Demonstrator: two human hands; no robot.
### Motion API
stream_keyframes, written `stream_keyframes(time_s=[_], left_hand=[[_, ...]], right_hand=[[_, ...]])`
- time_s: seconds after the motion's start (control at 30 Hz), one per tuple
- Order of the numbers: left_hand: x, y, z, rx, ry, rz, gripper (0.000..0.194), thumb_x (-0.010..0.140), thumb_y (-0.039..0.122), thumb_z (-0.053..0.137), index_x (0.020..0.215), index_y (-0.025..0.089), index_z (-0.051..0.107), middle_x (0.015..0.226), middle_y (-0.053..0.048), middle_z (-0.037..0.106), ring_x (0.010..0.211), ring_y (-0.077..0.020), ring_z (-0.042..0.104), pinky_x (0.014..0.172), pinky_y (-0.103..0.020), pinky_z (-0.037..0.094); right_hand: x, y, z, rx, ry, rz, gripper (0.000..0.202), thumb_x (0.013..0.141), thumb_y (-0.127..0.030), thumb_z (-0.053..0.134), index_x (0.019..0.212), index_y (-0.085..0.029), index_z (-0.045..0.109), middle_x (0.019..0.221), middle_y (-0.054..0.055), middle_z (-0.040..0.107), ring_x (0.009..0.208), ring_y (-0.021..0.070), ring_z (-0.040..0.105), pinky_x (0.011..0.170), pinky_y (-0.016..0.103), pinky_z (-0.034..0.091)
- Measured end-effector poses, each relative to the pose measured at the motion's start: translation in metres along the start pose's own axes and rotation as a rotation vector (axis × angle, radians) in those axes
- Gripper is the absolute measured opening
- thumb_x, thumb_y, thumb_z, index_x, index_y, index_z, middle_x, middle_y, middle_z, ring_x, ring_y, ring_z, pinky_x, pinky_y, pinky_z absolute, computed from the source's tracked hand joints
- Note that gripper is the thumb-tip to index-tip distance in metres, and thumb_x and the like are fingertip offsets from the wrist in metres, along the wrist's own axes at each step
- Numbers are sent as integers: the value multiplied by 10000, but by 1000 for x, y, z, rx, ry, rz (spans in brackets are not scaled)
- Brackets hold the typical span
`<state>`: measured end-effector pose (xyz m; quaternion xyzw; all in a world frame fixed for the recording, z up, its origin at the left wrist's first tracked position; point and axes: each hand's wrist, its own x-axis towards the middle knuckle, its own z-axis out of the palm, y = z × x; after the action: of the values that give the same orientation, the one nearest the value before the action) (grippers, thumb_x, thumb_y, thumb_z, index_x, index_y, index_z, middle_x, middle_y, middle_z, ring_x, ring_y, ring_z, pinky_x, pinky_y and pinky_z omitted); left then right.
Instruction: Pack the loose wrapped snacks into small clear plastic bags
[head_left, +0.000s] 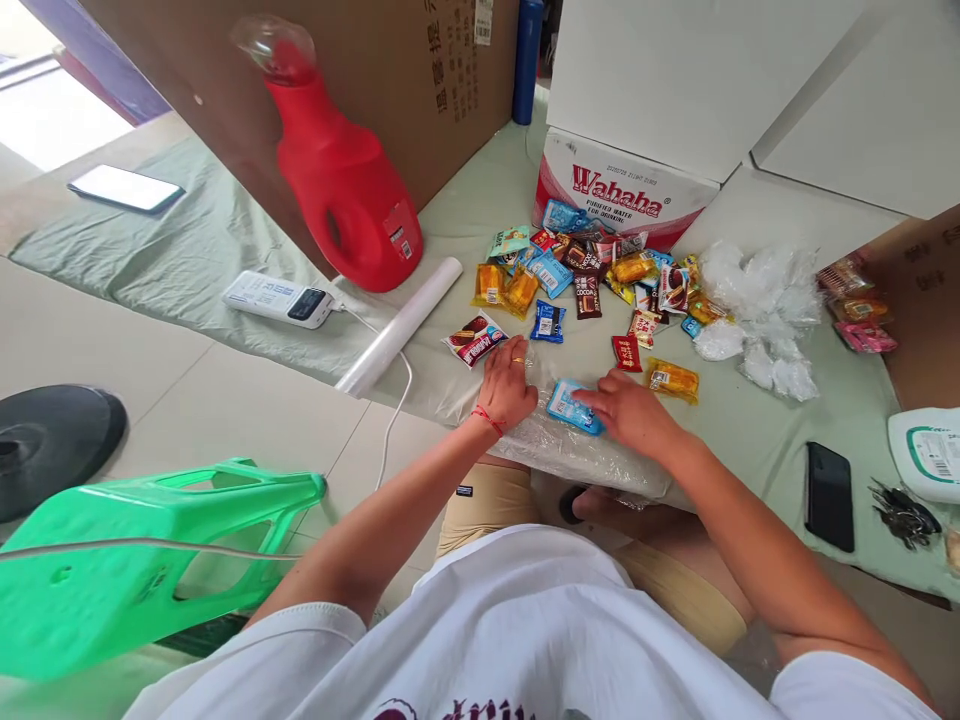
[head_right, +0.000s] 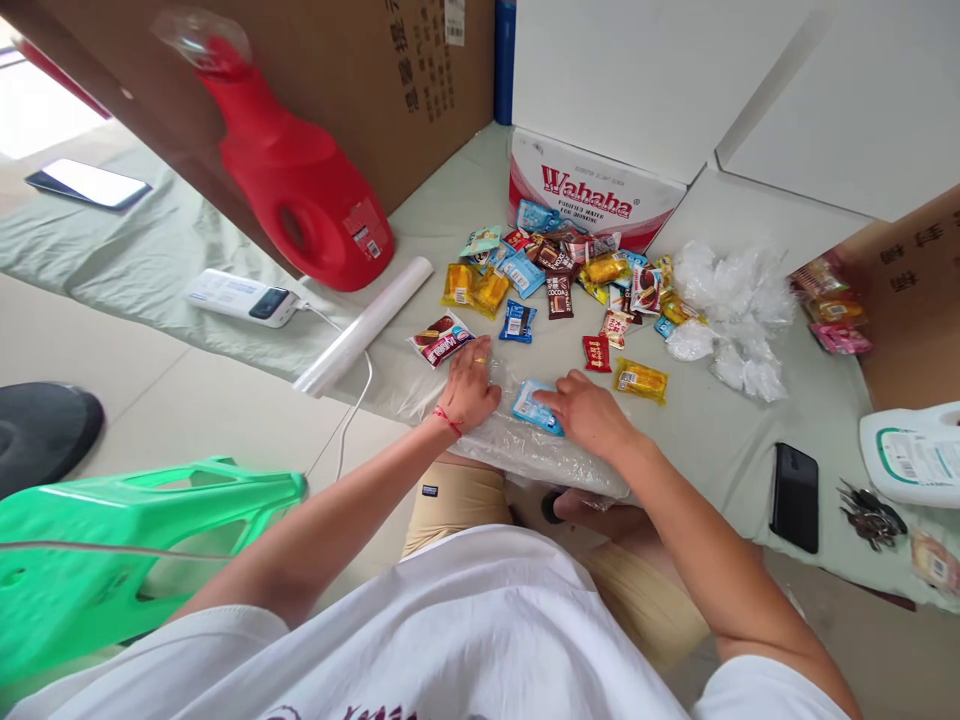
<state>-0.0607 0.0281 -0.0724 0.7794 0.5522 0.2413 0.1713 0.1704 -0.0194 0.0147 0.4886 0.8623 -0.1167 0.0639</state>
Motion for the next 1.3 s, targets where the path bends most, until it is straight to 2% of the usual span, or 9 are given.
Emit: stream_keyframes(time_s=[0.23, 0.43, 0.5, 0.57, 0.63, 0.73, 1.03, 1.17, 1.3], left_hand=[[2, -22, 1, -182, 112, -21, 607, 647, 74, 494, 1242, 142, 594, 1423, -161, 587, 1356, -265, 546, 1185, -459, 441], [-20, -21, -47, -160, 438, 6, 327, 733, 62, 432, 917, 209, 659, 1137, -85, 684, 1165, -232, 632, 1088, -453, 504], [-25, 0, -64, -99, 345, 201, 349, 831, 97, 425, 1020, 223, 690, 1225, -82, 670, 1233, -237, 600, 1115, -457, 475], [-25, 21, -72, -48, 76, 474, 361, 918, 164, 427, 1133, 236, 707, 1291, -94, 659, 1257, -243, 585, 1117, -437, 463], [-21, 34, -66, 16, -221, 678, 381, 978, 222, 419, 1228, 263, 703, 1294, -102, 663, 1205, -243, 608, 1065, -405, 482], [-15, 30, -42, 134, -495, 721, 438, 1005, 224, 396, 1342, 310, 662, 1194, -89, 681, 998, -211, 659, 891, -334, 521], [-20, -3, -10, 128, -474, 668, 477, 1004, 229, 407, 1409, 362, 620, 1034, -55, 654, 878, -175, 623, 832, -280, 490], [-19, 2, -10, 105, -482, 633, 460, 1015, 226, 372, 1348, 328, 673, 996, -54, 656, 824, -166, 618, 792, -270, 492], [-16, 3, -13, 117, -527, 626, 483, 975, 174, 406, 1354, 321, 666, 1039, -58, 661, 845, -175, 643, 776, -273, 503]], right_hand=[[-15, -17, 33, -72, -92, -44, 477, 1038, -252, 497, 1498, -363, 561, 1106, 102, 647, 1069, 250, 507, 900, 344, 416], [-15, -15, 37, -127, -40, -58, 568, 986, -99, 475, 1467, -379, 591, 1098, 106, 661, 1081, 269, 516, 874, 357, 402], [-16, -16, 39, -126, -20, -63, 548, 990, -109, 477, 1461, -362, 599, 1109, 115, 666, 1093, 276, 517, 890, 369, 403], [-16, -16, 42, -127, -2, -72, 519, 1006, -133, 468, 1459, -347, 600, 1128, 121, 665, 1115, 282, 508, 909, 383, 401], [-15, -13, 45, -114, 6, -85, 468, 1024, -167, 458, 1428, -331, 629, 1140, 117, 662, 1141, 287, 494, 928, 395, 399], [-20, -4, 48, -35, 12, -105, 422, 1028, -191, 464, 1383, -302, 663, 1095, 106, 658, 1123, 277, 491, 939, 400, 411], [-102, -29, 95, 95, 222, -50, 469, 1000, -343, 566, 1467, -386, 566, 1413, 70, 586, 1359, 297, 438, 1192, 575, 308], [-101, -38, 120, 80, 151, -77, 484, 1015, -163, 442, 1385, -412, 630, 1362, 26, 640, 1279, 234, 503, 1184, 502, 323], [-81, -33, 94, 219, 227, -15, 368, 1052, -242, 399, 1200, -296, 732, 1172, 69, 711, 1164, 247, 542, 1073, 442, 399]])
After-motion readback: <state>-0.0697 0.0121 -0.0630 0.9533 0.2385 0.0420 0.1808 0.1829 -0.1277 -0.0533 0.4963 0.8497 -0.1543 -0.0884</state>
